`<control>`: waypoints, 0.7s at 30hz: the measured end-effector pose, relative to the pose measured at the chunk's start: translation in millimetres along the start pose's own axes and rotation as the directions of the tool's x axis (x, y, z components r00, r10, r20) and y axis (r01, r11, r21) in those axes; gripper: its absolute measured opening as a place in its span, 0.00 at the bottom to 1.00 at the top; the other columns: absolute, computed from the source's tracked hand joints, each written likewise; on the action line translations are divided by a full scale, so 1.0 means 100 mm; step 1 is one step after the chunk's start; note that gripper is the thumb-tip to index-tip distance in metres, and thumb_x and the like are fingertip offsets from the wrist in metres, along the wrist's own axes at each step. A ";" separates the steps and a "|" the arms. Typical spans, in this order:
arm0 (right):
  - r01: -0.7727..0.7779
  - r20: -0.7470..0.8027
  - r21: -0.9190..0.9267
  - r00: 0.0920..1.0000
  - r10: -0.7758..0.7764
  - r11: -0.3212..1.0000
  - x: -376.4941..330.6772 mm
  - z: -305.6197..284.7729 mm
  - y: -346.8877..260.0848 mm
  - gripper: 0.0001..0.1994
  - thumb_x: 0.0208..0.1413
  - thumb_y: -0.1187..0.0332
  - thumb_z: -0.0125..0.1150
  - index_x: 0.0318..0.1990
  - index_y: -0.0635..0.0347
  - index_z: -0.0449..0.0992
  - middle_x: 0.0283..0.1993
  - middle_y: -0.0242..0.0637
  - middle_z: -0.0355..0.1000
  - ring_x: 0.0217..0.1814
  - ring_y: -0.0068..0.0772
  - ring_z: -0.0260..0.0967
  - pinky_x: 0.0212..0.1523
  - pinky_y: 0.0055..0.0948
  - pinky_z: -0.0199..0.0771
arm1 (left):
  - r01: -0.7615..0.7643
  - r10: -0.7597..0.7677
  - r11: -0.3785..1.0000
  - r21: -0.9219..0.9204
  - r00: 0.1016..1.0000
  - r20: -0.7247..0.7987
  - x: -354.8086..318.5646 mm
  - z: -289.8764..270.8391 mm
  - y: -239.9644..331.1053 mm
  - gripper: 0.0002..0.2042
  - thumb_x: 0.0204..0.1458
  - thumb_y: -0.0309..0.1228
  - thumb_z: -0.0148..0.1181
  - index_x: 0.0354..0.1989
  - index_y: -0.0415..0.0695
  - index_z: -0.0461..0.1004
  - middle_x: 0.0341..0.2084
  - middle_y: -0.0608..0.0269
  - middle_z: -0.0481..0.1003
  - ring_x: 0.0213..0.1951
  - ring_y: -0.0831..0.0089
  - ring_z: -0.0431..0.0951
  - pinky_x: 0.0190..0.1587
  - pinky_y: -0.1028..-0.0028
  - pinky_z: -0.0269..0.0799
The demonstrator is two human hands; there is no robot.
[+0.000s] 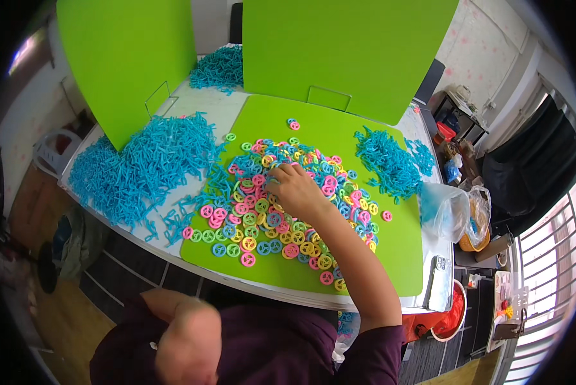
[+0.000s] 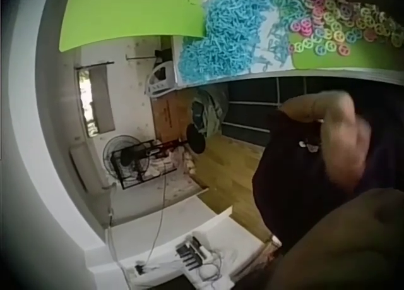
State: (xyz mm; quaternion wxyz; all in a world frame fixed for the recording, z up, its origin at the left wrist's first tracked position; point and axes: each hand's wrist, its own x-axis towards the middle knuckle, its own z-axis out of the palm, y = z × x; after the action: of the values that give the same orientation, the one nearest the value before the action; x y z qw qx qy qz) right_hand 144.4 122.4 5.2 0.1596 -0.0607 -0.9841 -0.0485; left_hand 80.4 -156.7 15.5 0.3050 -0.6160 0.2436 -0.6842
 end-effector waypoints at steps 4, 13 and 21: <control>-0.089 -0.105 0.197 0.988 0.111 0.976 -0.06 -0.20 -0.05 0.15 0.45 0.72 0.62 0.43 0.56 0.76 0.51 0.39 0.70 0.55 0.41 0.64 0.56 0.37 0.64 | 0.389 -0.956 0.266 0.882 0.223 0.190 -0.47 -0.34 -0.43 0.17 0.44 0.26 0.63 0.45 0.39 0.74 0.37 0.58 0.72 0.37 0.61 0.72 0.40 0.64 0.69; -0.472 0.167 0.826 0.728 0.665 0.308 -0.76 -0.64 -0.53 0.17 0.59 0.67 0.56 0.54 0.65 0.70 0.36 0.34 0.73 0.41 0.19 0.69 0.44 0.23 0.69 | 0.289 -0.987 -0.084 0.953 -0.157 -0.040 -1.06 -0.59 -0.49 0.11 0.44 0.29 0.65 0.38 0.46 0.80 0.31 0.66 0.73 0.36 0.64 0.72 0.41 0.66 0.68; -0.319 0.320 0.935 0.582 0.748 -0.152 -1.02 -0.40 -0.95 0.11 0.55 0.75 0.61 0.45 0.68 0.74 0.36 0.35 0.76 0.37 0.20 0.73 0.37 0.18 0.70 | 0.726 -0.880 -0.470 0.502 -0.430 -0.201 -0.87 -0.31 -0.48 0.07 0.54 0.25 0.59 0.39 0.39 0.78 0.30 0.64 0.78 0.27 0.78 0.77 0.27 0.77 0.72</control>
State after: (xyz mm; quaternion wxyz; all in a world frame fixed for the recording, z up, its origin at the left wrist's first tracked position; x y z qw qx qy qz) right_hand 239.3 13.4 2.8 0.3267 -0.3471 -0.5963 0.6459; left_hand 48.8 -62.4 -14.3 -0.2392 -0.5507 -0.5970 -0.5321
